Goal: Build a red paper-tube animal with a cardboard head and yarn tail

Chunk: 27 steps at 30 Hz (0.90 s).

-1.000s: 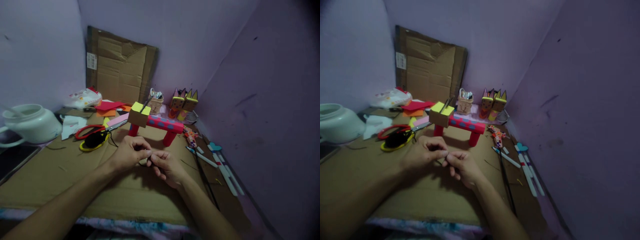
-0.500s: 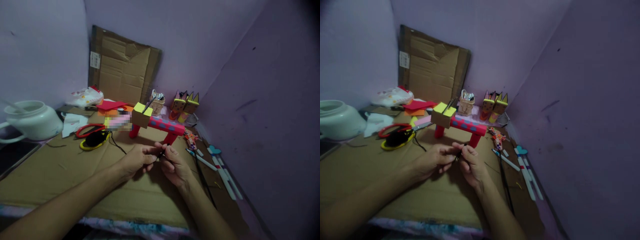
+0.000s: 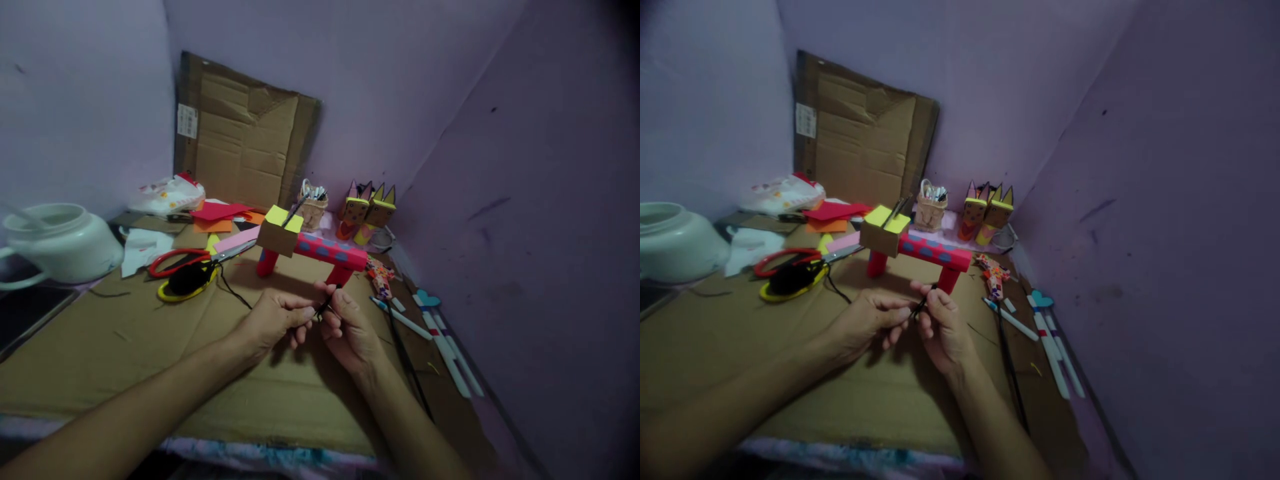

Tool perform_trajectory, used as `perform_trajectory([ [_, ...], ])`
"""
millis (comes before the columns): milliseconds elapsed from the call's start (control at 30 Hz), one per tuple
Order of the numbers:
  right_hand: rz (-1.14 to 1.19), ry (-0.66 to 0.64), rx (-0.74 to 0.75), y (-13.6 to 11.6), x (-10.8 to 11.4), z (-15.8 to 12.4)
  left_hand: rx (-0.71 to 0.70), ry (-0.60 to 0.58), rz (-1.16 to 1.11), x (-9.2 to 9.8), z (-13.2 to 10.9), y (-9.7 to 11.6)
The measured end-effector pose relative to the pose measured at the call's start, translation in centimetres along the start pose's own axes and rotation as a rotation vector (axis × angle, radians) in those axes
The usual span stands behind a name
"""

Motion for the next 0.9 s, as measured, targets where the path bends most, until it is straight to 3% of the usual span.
perform_trajectory([
  [433,0.065,0.068,0.021,0.0,0.1,-0.1,0.026,-0.042,0.028,-0.4,-0.1,-0.1],
  [900,0.076,0.011,0.028,0.3,-0.1,-0.3,-0.08,0.151,0.211,-0.7,-0.7,0.9],
])
Point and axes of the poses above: each hand's wrist, its own z-axis towards the middle knuckle, its own x-axis out of the back of the hand, y = z × x, the point moved 2 cm from there along z, towards the middle knuckle, and after that the axes turned 9 degrees about x, right-handed, at the moved point
